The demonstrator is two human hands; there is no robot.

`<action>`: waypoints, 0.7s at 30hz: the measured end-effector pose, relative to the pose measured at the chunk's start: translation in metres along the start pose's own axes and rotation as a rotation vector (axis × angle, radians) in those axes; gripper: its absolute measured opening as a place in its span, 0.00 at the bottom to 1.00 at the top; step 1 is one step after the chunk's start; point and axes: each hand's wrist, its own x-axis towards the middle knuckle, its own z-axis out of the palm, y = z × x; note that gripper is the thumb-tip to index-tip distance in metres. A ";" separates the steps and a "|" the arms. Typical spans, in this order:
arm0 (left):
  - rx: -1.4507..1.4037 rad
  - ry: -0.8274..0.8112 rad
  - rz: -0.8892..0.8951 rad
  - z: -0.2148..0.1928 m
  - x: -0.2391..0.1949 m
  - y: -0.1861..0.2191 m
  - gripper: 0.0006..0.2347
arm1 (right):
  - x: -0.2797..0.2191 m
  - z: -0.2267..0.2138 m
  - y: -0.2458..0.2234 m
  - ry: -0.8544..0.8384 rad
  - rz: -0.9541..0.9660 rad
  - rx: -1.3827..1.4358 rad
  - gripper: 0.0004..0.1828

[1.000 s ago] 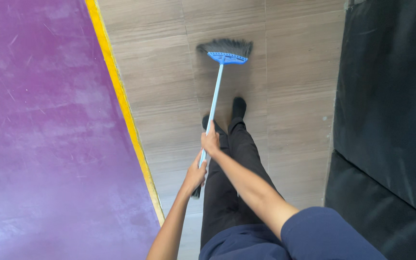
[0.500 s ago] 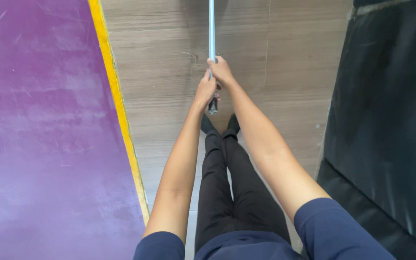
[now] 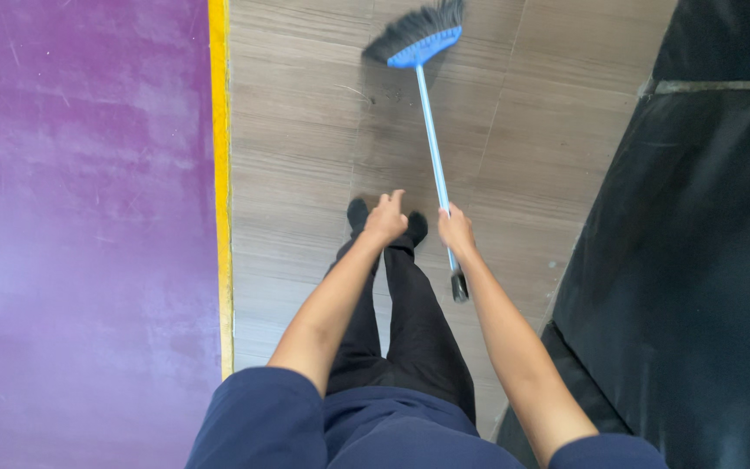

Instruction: The person sweeps a tiled floor area using a broom, pushing debris along the floor surface.

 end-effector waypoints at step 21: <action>0.353 0.443 0.612 -0.357 0.405 0.029 0.02 | 0.124 -0.039 -0.435 -0.163 -0.462 0.789 0.29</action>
